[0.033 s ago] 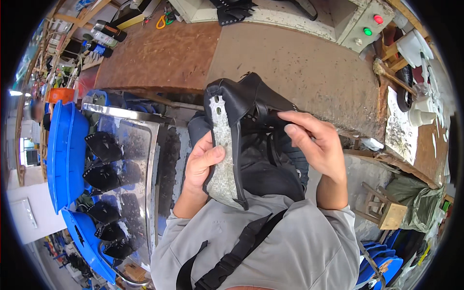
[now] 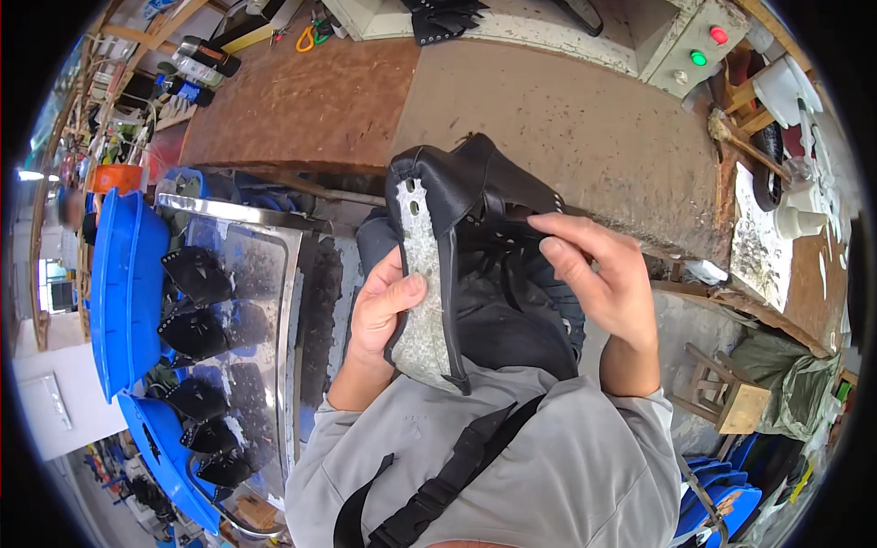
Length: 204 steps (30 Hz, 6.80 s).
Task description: Manually assembling a sandal by wrapping and securing leather straps around the insole over a shoe last.
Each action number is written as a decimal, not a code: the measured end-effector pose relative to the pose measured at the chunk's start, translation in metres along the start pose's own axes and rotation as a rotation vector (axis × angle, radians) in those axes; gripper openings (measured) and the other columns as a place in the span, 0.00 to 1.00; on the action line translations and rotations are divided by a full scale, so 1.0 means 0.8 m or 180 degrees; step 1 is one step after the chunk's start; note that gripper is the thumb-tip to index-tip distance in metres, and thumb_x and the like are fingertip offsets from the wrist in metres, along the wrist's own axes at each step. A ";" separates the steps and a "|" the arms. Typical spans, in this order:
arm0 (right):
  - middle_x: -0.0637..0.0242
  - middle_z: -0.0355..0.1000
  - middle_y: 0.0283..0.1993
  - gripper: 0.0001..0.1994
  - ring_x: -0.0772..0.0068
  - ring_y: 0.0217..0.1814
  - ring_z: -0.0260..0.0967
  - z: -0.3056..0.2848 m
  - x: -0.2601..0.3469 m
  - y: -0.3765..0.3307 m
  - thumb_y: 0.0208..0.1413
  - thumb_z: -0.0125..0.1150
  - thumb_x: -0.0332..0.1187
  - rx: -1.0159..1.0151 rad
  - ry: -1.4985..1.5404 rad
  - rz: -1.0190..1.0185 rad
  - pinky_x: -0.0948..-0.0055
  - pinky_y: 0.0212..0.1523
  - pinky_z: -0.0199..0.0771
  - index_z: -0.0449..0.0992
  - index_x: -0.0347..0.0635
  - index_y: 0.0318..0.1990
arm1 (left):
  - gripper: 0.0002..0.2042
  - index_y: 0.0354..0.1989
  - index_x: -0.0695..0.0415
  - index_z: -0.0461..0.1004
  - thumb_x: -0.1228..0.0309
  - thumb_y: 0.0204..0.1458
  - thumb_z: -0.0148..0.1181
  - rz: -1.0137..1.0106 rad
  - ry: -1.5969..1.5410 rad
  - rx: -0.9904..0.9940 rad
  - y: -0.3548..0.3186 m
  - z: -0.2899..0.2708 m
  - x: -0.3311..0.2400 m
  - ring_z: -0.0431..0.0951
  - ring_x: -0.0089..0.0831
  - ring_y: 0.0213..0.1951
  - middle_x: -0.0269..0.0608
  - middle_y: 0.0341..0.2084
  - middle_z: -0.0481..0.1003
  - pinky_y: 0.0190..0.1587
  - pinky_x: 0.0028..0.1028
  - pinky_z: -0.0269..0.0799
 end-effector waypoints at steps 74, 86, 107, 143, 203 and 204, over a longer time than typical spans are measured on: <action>0.69 0.60 0.12 0.08 0.79 0.12 0.55 0.058 0.034 0.017 0.44 0.67 0.34 0.2423 0.0194 0.0345 0.76 0.15 0.51 0.74 0.41 0.25 | 0.28 0.63 0.64 0.45 0.81 0.54 0.48 0.0063 0.1074 0.0934 -0.047 0.050 -0.001 0.62 0.23 0.55 0.39 0.55 0.61 0.56 0.25 0.57; 0.82 0.49 0.15 0.20 0.90 0.18 0.45 0.057 0.005 0.019 0.35 0.76 0.34 0.1557 0.0124 0.0729 0.82 0.17 0.44 0.73 0.40 0.36 | 0.34 0.62 0.63 0.47 0.81 0.47 0.58 -0.0356 0.1226 0.0842 -0.051 0.033 0.001 0.63 0.23 0.55 0.38 0.54 0.62 0.57 0.27 0.58; 0.59 0.71 0.26 0.12 0.66 0.24 0.69 0.074 -0.007 -0.003 0.59 0.52 0.31 0.2692 0.0969 0.0167 0.72 0.27 0.68 0.71 0.33 0.47 | 0.30 0.59 0.71 0.52 0.75 0.45 0.48 -0.0276 -0.0281 0.0314 -0.029 0.020 -0.020 0.73 0.36 0.47 0.52 0.47 0.69 0.51 0.29 0.67; 0.79 0.62 0.19 0.07 0.92 0.21 0.52 0.061 0.006 -0.007 0.53 0.61 0.30 0.1131 0.2089 0.0703 0.85 0.20 0.50 0.74 0.35 0.29 | 0.40 0.63 0.70 0.44 0.75 0.40 0.58 0.0187 0.0955 0.0753 -0.047 0.032 -0.034 0.63 0.33 0.57 0.49 0.56 0.60 0.58 0.30 0.56; 0.62 0.69 0.29 0.11 0.66 0.25 0.68 0.054 0.019 -0.016 0.49 0.61 0.25 0.1212 0.0652 -0.0822 0.73 0.23 0.67 0.73 0.37 0.42 | 0.23 0.51 0.75 0.60 0.69 0.50 0.43 -0.0654 -0.1454 0.0204 -0.009 0.014 -0.019 0.77 0.42 0.32 0.58 0.34 0.74 0.39 0.34 0.75; 0.62 0.69 0.29 0.11 0.66 0.25 0.68 0.055 0.020 -0.016 0.49 0.61 0.25 0.1187 0.0651 -0.0832 0.73 0.23 0.67 0.73 0.37 0.42 | 0.23 0.51 0.75 0.60 0.69 0.50 0.43 -0.0665 -0.1433 0.0217 -0.009 0.014 -0.019 0.77 0.42 0.32 0.58 0.34 0.74 0.39 0.34 0.75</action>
Point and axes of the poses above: each hand's wrist, its own y-axis towards the middle knuckle, its own z-axis out of the palm, x = y × z, the point moved 6 cm from there along y, towards the middle knuckle
